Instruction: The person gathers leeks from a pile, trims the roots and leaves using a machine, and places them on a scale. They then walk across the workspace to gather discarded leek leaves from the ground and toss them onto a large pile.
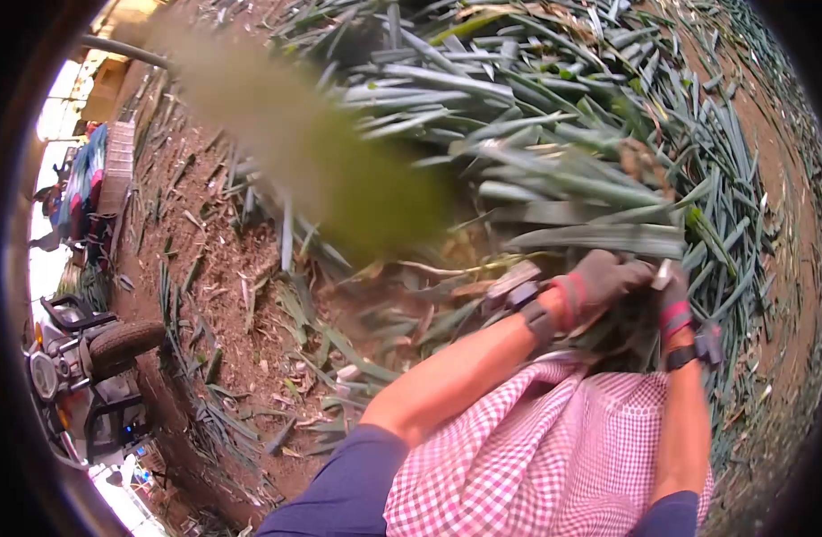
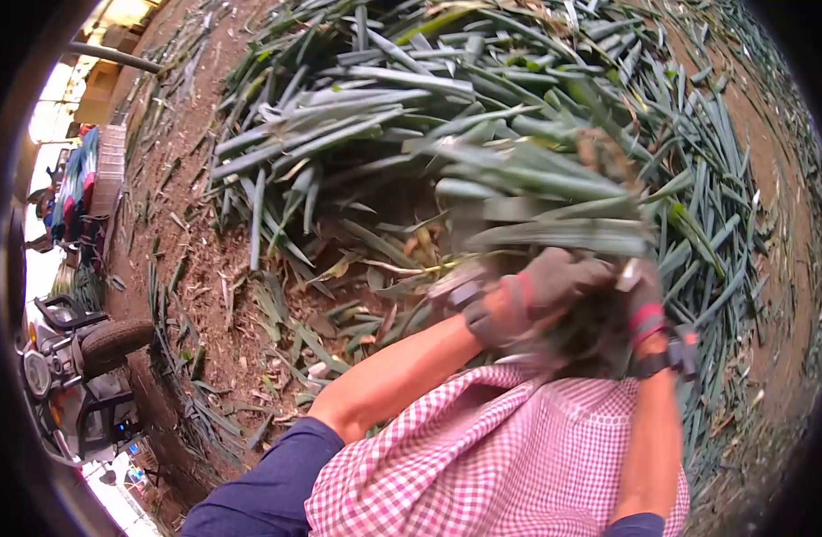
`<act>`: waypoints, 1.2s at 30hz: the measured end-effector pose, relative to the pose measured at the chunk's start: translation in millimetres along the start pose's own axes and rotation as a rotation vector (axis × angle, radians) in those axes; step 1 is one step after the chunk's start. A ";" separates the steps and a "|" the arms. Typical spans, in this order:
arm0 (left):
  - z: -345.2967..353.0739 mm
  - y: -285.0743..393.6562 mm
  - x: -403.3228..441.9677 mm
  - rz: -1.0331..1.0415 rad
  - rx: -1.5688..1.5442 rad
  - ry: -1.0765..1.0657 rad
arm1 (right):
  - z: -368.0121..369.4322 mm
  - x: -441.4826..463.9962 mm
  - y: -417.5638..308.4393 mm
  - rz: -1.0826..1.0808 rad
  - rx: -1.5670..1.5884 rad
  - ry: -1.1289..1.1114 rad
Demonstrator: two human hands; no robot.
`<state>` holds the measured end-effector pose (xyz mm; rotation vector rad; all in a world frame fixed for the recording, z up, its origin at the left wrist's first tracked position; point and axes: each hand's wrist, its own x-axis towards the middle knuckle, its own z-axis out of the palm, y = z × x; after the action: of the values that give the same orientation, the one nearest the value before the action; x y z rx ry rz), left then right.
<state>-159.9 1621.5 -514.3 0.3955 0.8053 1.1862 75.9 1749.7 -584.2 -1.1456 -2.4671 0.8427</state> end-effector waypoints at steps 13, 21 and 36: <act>-167.0 162.2 -109.5 0.485 1.935 0.595 | -380.7 -337.1 96.0 1.075 -0.968 -0.119; -291.7 213.2 -99.4 -0.371 1.869 0.873 | -224.9 -147.3 -60.3 0.910 -0.183 -0.470; -31.5 20.4 -69.1 0.328 1.189 -0.303 | -185.6 -108.4 -67.9 0.860 0.363 -0.324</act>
<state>-206.8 1560.6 -498.0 1.6872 1.1395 0.7831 194.7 1703.2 -398.3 -2.0619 -1.8317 1.7254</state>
